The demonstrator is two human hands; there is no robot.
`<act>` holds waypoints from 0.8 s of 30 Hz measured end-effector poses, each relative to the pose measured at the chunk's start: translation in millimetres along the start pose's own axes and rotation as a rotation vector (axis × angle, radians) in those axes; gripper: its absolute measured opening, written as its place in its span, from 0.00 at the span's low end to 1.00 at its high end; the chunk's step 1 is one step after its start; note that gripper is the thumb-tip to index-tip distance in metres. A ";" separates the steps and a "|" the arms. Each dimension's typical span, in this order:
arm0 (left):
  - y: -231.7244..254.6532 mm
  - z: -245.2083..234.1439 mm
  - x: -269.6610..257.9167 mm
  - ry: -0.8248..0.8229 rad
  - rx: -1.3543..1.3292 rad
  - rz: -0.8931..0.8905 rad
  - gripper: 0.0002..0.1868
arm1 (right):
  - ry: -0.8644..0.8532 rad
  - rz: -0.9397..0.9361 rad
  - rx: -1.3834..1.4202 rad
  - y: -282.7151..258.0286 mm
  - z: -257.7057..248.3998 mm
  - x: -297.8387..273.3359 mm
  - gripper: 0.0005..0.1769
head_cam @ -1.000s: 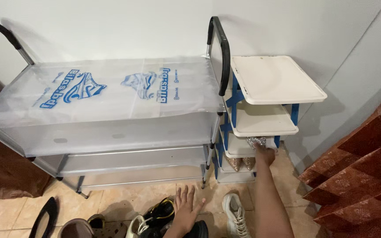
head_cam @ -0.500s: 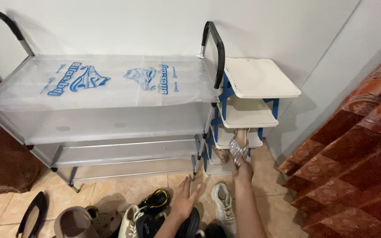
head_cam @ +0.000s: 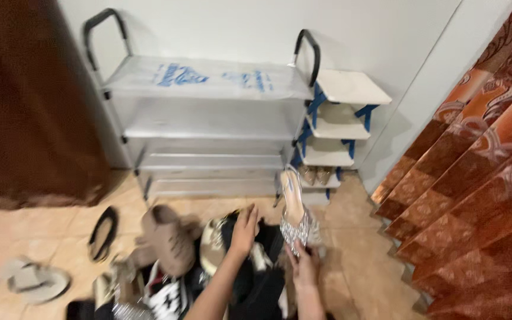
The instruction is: The person sits on the floor and organizes various shoes, including sandals, sneakers, and heels, by picking them up and placing them on a multi-tiered shoe rack.
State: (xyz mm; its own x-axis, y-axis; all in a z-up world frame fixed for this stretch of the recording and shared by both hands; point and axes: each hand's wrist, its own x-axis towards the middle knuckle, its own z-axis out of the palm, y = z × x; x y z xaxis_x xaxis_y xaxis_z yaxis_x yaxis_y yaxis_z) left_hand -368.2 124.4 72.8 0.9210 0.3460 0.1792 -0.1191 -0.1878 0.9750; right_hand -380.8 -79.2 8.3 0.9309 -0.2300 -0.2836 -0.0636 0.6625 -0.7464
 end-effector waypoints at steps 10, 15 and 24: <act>143.1 -149.2 -65.0 0.126 -0.238 0.254 0.38 | -0.428 -0.145 -0.040 -48.0 120.3 -245.2 0.15; 201.3 -200.9 -100.1 0.146 -0.655 0.154 0.43 | -0.573 -0.605 -0.313 -7.4 138.3 -307.6 0.20; 204.5 -270.3 -141.7 -0.053 -0.879 0.116 0.51 | -0.811 -0.506 -0.456 32.7 139.5 -340.1 0.39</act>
State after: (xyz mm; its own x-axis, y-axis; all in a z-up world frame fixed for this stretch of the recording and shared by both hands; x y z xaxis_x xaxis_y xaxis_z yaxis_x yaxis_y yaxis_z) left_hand -623.4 285.5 282.5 0.8987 0.3216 0.2981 -0.4346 0.5623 0.7036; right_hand -649.3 120.2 164.4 0.8375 0.2520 0.4848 0.4263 0.2536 -0.8683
